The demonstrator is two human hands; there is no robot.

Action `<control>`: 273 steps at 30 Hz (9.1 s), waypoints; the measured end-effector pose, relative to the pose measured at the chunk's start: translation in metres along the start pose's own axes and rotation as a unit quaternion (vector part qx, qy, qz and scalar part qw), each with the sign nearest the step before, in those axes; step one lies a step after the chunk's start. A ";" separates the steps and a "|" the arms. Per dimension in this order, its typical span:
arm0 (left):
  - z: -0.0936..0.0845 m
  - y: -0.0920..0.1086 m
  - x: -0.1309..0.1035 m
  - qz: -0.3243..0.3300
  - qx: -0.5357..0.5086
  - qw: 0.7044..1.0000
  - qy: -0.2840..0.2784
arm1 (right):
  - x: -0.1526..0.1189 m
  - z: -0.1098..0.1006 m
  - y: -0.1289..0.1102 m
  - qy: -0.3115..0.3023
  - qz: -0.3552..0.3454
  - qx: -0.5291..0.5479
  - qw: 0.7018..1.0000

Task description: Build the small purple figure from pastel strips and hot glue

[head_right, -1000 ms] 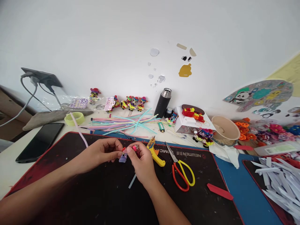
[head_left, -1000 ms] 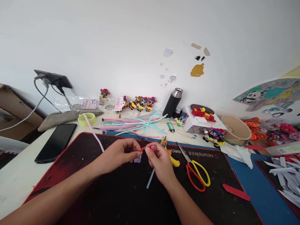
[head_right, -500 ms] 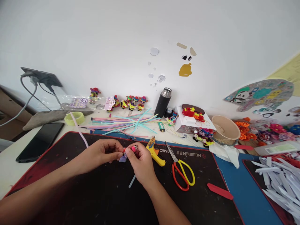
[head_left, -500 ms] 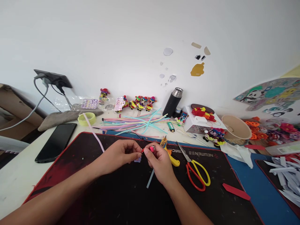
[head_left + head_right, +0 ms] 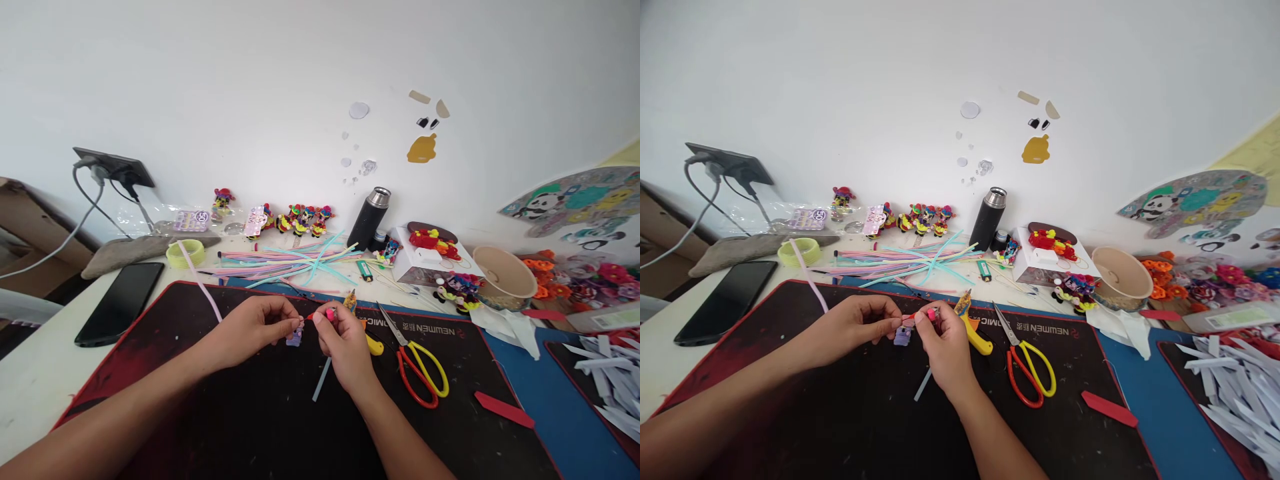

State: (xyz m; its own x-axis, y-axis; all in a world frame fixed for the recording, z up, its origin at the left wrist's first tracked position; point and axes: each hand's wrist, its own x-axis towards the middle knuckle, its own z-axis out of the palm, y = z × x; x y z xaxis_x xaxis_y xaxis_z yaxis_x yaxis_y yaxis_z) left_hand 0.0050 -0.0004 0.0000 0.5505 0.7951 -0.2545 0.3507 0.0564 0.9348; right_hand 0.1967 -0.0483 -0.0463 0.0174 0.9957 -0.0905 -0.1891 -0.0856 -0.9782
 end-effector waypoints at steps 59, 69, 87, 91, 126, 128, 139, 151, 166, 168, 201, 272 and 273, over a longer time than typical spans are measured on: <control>-0.001 0.010 -0.005 0.043 -0.017 0.999 0.012 | -0.012 0.013 0.003 -0.075 -0.024 -0.157 0.984; 0.000 0.009 -0.006 0.050 -0.019 0.999 0.011 | -0.012 0.017 0.002 -0.062 -0.033 -0.194 0.978; 0.002 0.004 -0.009 0.056 0.028 0.998 0.029 | -0.009 0.016 0.002 -0.062 -0.038 -0.212 0.975; 0.002 0.007 -0.009 0.054 0.036 0.997 0.030 | -0.009 0.016 0.003 -0.067 -0.034 -0.210 0.975; -0.004 0.010 -0.010 0.063 0.072 0.995 0.018 | -0.010 0.015 0.004 -0.071 -0.030 -0.212 0.974; -0.004 0.010 -0.010 0.063 0.075 0.995 0.021 | -0.010 0.015 0.004 -0.071 -0.035 -0.212 0.974; -0.004 0.011 -0.010 0.031 0.063 0.997 0.016 | -0.008 0.014 -0.002 -0.063 -0.034 -0.205 0.976; -0.005 0.010 -0.010 0.017 0.067 0.998 0.010 | -0.009 0.015 -0.003 -0.059 -0.032 -0.202 0.977; -0.005 0.009 -0.010 0.025 0.067 0.997 0.012 | -0.008 0.014 -0.002 -0.064 -0.032 -0.199 0.977; -0.005 0.009 -0.010 0.029 0.068 0.997 0.017 | -0.008 0.013 -0.003 -0.064 -0.029 -0.201 0.977; -0.013 0.001 -0.006 0.050 0.087 0.994 0.038 | -0.012 0.006 -0.001 -0.160 -0.035 -0.170 0.972; -0.007 0.006 -0.004 0.069 0.099 0.992 0.048 | 0.006 0.002 -0.001 0.002 -0.057 -0.079 0.995; -0.007 0.007 -0.004 0.069 0.098 0.992 0.047 | 0.005 0.002 -0.001 0.004 -0.057 -0.081 0.995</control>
State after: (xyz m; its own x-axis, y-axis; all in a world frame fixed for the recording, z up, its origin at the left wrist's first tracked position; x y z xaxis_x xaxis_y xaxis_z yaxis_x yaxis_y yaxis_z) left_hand -0.0002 0.0009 0.0091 0.5334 0.8406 -0.0940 0.4217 -0.1680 0.8910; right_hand 0.1951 -0.0429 -0.0458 0.0376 0.9991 0.0212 -0.0247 0.0221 -0.9994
